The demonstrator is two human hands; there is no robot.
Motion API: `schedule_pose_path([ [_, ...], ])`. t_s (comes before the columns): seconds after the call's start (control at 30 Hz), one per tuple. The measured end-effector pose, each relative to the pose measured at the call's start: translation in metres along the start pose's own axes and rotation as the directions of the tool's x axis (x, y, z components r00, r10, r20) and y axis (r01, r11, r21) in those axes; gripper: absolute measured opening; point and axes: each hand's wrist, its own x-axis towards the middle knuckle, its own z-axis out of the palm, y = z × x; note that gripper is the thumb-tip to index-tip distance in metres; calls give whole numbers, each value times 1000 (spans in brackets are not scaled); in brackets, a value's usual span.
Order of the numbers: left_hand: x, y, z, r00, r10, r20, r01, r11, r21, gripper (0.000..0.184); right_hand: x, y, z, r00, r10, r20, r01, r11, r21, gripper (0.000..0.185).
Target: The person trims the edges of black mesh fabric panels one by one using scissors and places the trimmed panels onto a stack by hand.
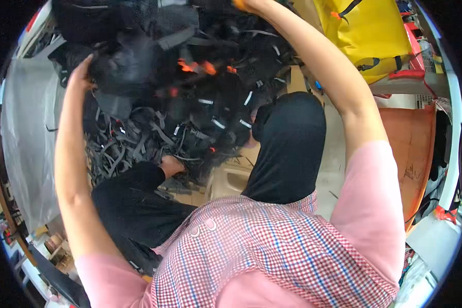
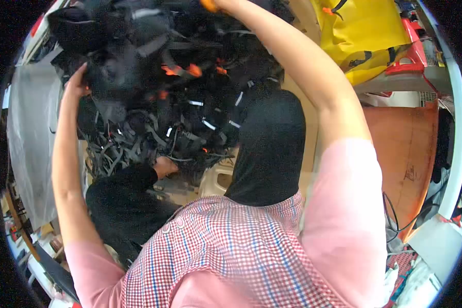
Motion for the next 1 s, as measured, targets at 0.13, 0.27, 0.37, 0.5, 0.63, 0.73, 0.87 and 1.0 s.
schedule_pose_path([
  [0.13,5,-81,38,488,868,-93,-626,422,655,49,-47,96,-61,963,224,150,-225,974,-14,55],
  [0.27,-131,-160,114,119,604,788,-945,-176,277,22,-91,96,-106,879,414,235,-404,910,-92,58],
  [0.37,-121,-271,153,351,-52,935,-935,37,353,37,-119,31,-112,847,438,301,-451,892,-31,56],
  [0.5,-131,-358,193,721,80,688,-669,-181,721,120,-159,-44,-105,834,315,452,-449,865,225,52],
  [0.63,-98,-406,187,802,259,538,-519,-144,842,119,-182,-64,-85,748,375,547,-593,748,299,51],
  [0.73,-69,-413,167,705,389,593,-547,-233,804,85,-186,-57,-82,717,390,577,-647,682,342,46],
  [0.87,-38,-388,163,511,365,779,-789,-162,593,58,-175,-51,-82,757,380,532,-612,697,373,45],
  [1.0,-71,-273,132,479,283,831,-858,-51,511,45,-172,-58,-84,840,318,439,-491,789,369,52],
])
